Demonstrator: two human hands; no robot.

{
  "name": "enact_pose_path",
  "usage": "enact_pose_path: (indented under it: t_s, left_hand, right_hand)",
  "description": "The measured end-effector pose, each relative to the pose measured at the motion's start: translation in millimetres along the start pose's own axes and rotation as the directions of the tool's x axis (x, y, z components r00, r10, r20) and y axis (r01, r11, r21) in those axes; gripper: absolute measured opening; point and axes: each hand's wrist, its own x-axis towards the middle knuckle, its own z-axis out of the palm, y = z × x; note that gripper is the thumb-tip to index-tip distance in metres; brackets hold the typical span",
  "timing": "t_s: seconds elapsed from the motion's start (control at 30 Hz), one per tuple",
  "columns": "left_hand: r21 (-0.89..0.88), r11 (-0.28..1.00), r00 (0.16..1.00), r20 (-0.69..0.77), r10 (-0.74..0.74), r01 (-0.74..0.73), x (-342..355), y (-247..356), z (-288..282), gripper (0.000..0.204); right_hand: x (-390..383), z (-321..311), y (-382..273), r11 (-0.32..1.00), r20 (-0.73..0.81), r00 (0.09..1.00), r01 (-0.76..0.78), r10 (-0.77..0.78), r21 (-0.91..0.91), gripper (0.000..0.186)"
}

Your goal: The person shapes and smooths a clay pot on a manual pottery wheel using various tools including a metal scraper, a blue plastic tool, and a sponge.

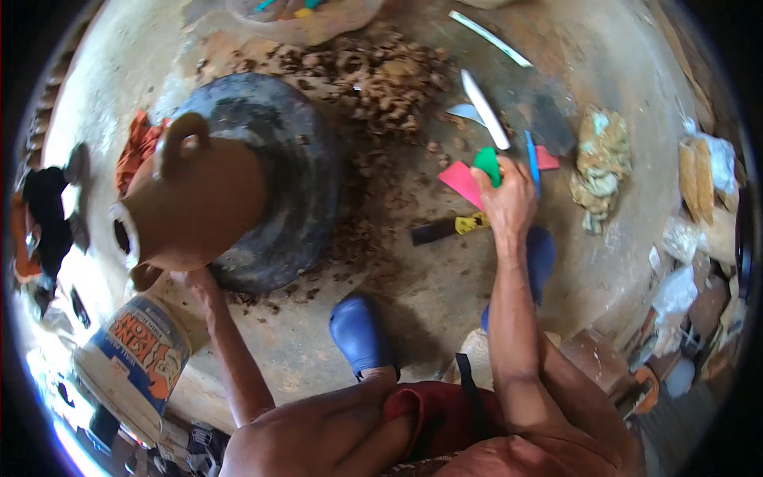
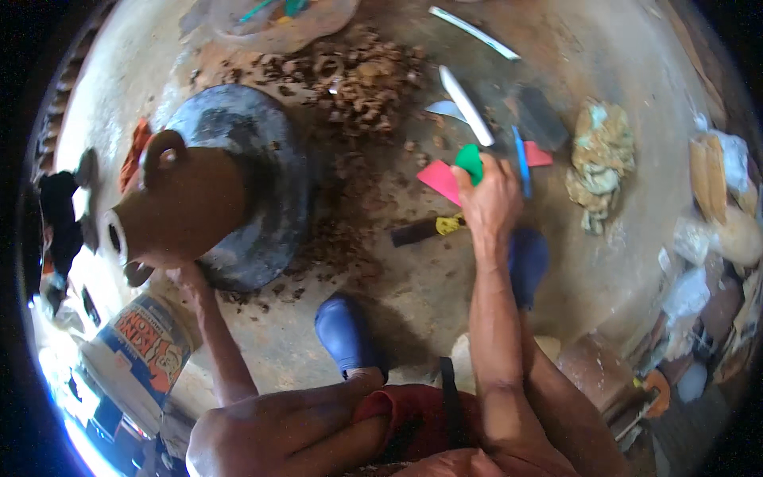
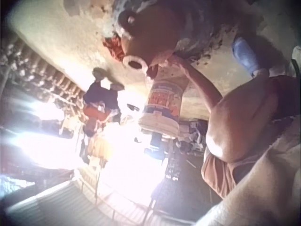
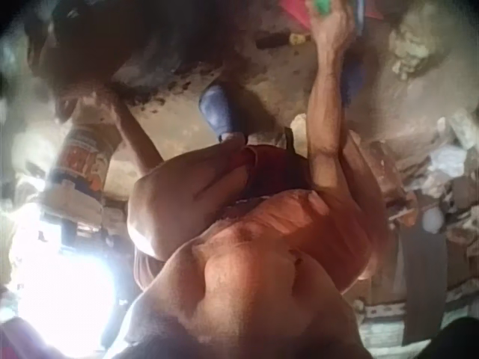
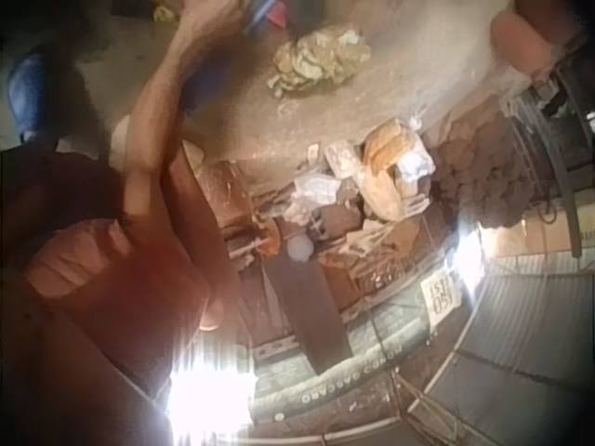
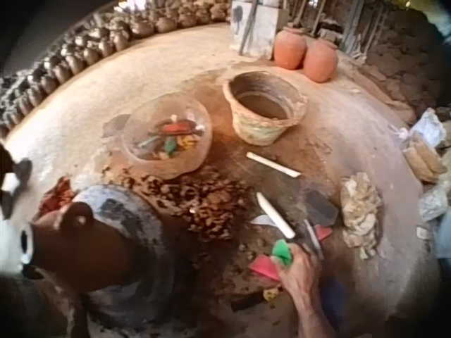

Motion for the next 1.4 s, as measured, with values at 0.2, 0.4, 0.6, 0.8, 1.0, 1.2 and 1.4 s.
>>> enact_pose_path:
  t_s: [0.2,0.4,0.6,0.8,1.0,1.2,1.4]
  left_hand:
    - [0.026,0.992,0.992,0.000,0.125,-0.125,4,-11,22,0.046]
    - [0.108,0.980,0.984,-0.044,0.171,-0.166,22,-41,5,0.042]
    - [0.017,1.000,1.000,-0.027,-0.012,0.012,18,-20,-1,0.042]
    - [-0.014,0.999,0.999,-0.009,-0.043,0.043,24,-16,7,0.041]
    - [-0.010,0.999,0.999,-0.022,-0.049,0.049,32,-16,5,0.041]
    - [-0.022,0.998,0.998,-0.028,-0.055,0.055,25,-18,4,0.040]
    - [-0.006,0.997,0.997,-0.034,-0.076,0.076,22,-30,-5,0.039]
  right_hand:
    - [3,1,21,0.976,-0.137,0.986,0.066,-0.096,-0.208,0.044]
    - [-7,2,-1,0.985,-0.072,0.984,0.168,-0.166,0.028,0.025]
    - [17,-9,49,0.959,-0.267,0.921,-0.266,0.283,0.096,0.026]
    - [42,-11,137,0.987,-0.232,0.973,-0.045,0.008,-0.155,0.048]
    - [50,-16,137,0.991,-0.134,0.991,-0.016,-0.002,-0.132,0.037]
    - [52,-21,132,0.986,-0.348,0.925,0.121,-0.153,-0.112,0.024]
    - [42,-5,115,0.981,-0.176,0.970,0.144,-0.166,-0.133,0.049]
